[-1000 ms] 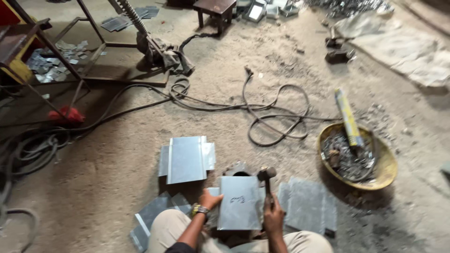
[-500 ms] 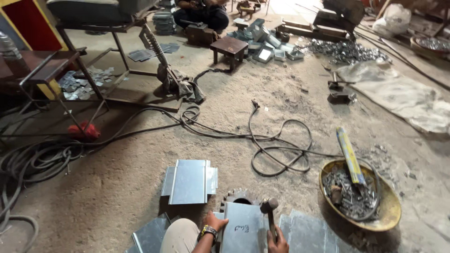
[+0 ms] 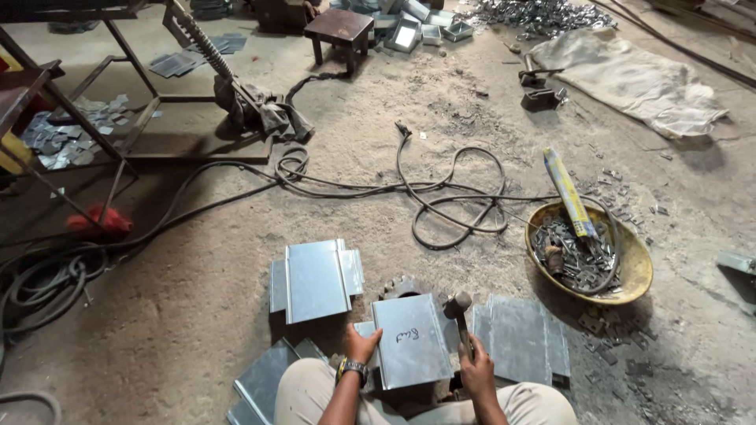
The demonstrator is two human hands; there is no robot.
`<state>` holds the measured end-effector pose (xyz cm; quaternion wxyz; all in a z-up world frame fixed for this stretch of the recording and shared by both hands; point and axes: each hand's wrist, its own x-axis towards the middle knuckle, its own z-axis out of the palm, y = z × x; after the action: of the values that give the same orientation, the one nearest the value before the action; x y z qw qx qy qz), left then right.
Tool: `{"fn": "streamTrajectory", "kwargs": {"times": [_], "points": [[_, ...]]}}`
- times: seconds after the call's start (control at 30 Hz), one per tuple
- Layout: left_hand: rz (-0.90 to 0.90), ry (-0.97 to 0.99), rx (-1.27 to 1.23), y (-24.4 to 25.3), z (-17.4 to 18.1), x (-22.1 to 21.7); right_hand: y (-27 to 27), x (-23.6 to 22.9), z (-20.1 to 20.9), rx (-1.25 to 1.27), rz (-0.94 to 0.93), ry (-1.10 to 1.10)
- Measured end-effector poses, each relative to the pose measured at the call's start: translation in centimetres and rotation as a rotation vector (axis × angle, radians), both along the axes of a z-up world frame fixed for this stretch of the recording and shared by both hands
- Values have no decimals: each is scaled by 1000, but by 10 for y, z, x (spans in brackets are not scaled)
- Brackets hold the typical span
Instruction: The person sits on the floor and uses a hammer to strike a metal sheet placed on a gear-shaped anvil. They repeatedly hit the sheet to flatten it, occasionally adjusting its position and flipping it over to work on different sides.
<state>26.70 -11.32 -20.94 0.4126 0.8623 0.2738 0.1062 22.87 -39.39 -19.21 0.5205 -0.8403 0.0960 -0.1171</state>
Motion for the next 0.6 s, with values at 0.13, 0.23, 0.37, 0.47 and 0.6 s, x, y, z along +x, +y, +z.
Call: {"fn": "streamTrajectory", "kwargs": {"times": [0.13,0.23,0.37,0.47,0.6], "points": [[-3,54,-34,5,-8,3,11,11,-3,31,-18,257],[-28,101,-48,9,-16,11,14,22,-10,35,22,256],[-33,93,-110,7,-24,16,11,23,-17,64,40,158],[-50,146,-53,13,-16,25,20,33,-13,70,31,94],[-73,75,-104,5,-22,16,7,21,-12,86,-20,184]]}}
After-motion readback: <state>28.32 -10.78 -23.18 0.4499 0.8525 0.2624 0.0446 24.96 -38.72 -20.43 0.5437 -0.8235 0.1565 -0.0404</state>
